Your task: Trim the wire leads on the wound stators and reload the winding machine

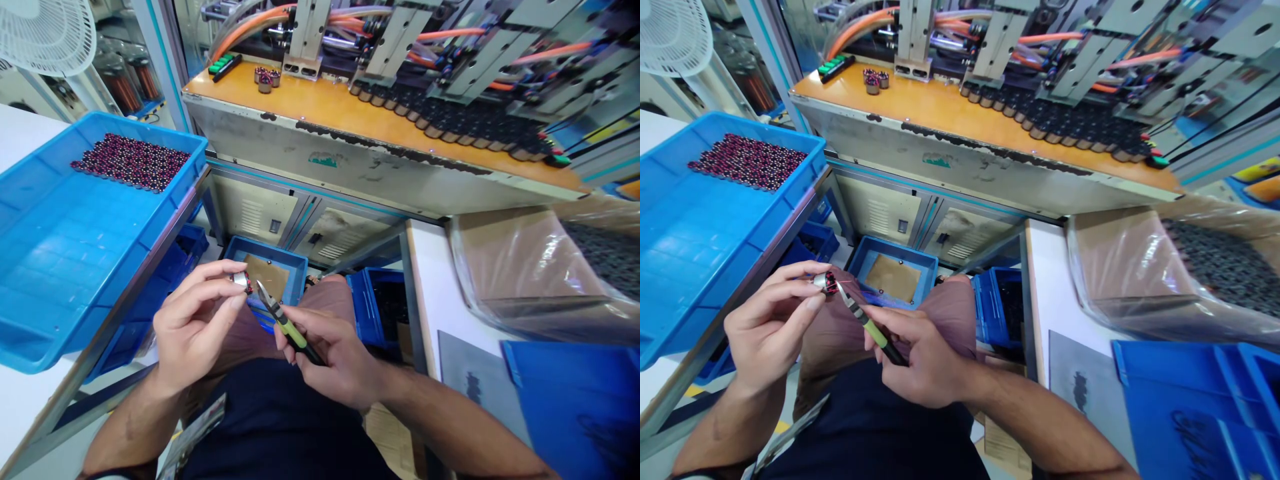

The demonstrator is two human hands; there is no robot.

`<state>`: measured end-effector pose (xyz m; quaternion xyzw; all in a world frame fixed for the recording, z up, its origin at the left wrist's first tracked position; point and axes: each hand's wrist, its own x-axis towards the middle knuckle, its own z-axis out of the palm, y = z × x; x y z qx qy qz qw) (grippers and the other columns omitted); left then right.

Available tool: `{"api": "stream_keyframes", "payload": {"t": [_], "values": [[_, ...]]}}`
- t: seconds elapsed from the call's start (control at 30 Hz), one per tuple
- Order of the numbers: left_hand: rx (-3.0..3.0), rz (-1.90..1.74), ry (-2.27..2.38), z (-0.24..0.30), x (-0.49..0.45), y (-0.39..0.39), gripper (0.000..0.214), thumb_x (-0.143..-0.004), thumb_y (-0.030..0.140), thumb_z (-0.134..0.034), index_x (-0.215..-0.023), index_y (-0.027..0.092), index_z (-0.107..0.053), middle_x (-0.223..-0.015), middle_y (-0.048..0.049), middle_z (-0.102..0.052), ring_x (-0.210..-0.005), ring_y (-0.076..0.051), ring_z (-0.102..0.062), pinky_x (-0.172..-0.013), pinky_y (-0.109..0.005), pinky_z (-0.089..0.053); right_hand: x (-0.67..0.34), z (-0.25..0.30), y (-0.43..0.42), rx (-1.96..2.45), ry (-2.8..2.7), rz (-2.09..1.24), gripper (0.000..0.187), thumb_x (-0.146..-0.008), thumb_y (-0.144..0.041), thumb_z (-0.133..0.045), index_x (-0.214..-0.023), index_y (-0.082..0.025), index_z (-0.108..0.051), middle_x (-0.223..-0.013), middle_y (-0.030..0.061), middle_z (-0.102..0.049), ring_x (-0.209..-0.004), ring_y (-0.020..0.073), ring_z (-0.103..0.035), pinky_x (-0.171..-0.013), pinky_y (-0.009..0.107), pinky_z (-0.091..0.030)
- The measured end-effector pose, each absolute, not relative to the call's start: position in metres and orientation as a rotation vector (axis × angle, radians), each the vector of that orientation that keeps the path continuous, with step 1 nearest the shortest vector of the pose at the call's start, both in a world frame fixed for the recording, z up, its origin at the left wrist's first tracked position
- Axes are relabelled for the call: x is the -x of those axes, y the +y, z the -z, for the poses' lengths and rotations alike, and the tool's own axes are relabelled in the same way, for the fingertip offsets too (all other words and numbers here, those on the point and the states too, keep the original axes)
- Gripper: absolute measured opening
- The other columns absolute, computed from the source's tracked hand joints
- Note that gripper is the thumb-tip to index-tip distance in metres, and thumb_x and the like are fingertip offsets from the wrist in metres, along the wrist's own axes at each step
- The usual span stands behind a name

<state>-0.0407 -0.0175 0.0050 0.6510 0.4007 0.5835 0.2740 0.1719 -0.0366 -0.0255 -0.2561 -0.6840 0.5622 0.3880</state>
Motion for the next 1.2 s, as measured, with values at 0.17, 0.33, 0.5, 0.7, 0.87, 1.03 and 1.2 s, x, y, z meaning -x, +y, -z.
{"api": "stream_keyframes", "payload": {"t": [0.17, 0.33, 0.5, 0.7, 0.87, 1.03, 1.2], "values": [[-1.743, -1.565, 1.091, -0.004, 0.041, -0.017, 0.025, -0.081, 0.003, -0.07, -0.096, 0.022, -0.074, -0.109, -0.0067, -0.075, -0.103, -0.021, -0.071, -0.085, -0.035, -0.059, -0.175, 0.023, -0.04, 0.736, -1.727, -1.54, 0.062, -0.076, -0.003, -0.056, -0.136, -0.021, -0.055, -0.089, 0.0036, -0.063, -0.068, 0.0122, -0.057, -0.065, 0.026, -0.053], [-1.752, -1.57, 1.102, -0.004, 0.041, -0.017, 0.025, -0.081, 0.001, -0.07, -0.095, 0.021, -0.074, -0.109, -0.0063, -0.075, -0.103, -0.02, -0.071, -0.086, -0.034, -0.058, -0.174, 0.017, -0.04, 0.637, -1.668, -1.589, 0.064, -0.073, -0.003, -0.054, -0.135, -0.021, -0.053, -0.101, 0.0067, -0.062, -0.085, 0.0155, -0.062, -0.078, 0.031, -0.055], [-1.755, -1.575, 1.123, -0.004, 0.042, -0.017, 0.025, -0.081, 0.001, -0.07, -0.096, 0.021, -0.074, -0.108, -0.0059, -0.075, -0.102, -0.02, -0.071, -0.086, -0.033, -0.058, -0.172, 0.016, -0.041, 0.628, -1.635, -1.584, 0.076, -0.072, -0.004, -0.055, -0.144, -0.024, -0.045, -0.106, 0.0074, -0.061, -0.089, 0.0164, -0.063, -0.082, 0.035, -0.056], [-1.765, -1.575, 1.127, -0.005, 0.042, -0.017, 0.026, -0.081, 0.001, -0.071, -0.096, 0.022, -0.074, -0.108, -0.0055, -0.075, -0.103, -0.02, -0.071, -0.086, -0.033, -0.058, -0.172, 0.017, -0.04, 0.613, -1.655, -1.553, 0.078, -0.071, -0.003, -0.055, -0.145, -0.026, -0.046, -0.102, 0.0063, -0.061, -0.084, 0.0164, -0.062, -0.077, 0.033, -0.057], [-1.759, -1.572, 1.135, -0.005, 0.041, -0.017, 0.024, -0.081, 0.003, -0.07, -0.095, 0.022, -0.074, -0.108, -0.0056, -0.075, -0.102, -0.02, -0.071, -0.085, -0.034, -0.058, -0.171, 0.016, -0.038, 0.618, -1.681, -1.501, 0.078, -0.07, -0.004, -0.053, -0.145, -0.025, -0.047, -0.099, 0.0054, -0.062, -0.079, 0.0148, -0.061, -0.073, 0.031, -0.056], [-1.768, -1.569, 1.115, -0.005, 0.042, -0.017, 0.027, -0.08, 0.0, -0.071, -0.096, 0.022, -0.074, -0.109, -0.0054, -0.074, -0.103, -0.02, -0.071, -0.086, -0.033, -0.058, -0.171, 0.017, -0.039, 0.616, -1.702, -1.493, 0.078, -0.07, -0.003, -0.052, -0.144, -0.027, -0.048, -0.098, 0.0046, -0.062, -0.079, 0.0149, -0.061, -0.071, 0.031, -0.055], [-1.764, -1.57, 1.106, -0.005, 0.042, -0.018, 0.028, -0.08, -0.001, -0.07, -0.096, 0.021, -0.074, -0.109, -0.0057, -0.074, -0.103, -0.019, -0.07, -0.088, -0.033, -0.058, -0.172, 0.021, -0.043, 0.721, -1.688, -1.524, 0.071, -0.072, -0.002, -0.053, -0.14, -0.024, -0.052, -0.091, 0.003, -0.06, -0.069, 0.0113, -0.056, -0.064, 0.025, -0.051]]}}
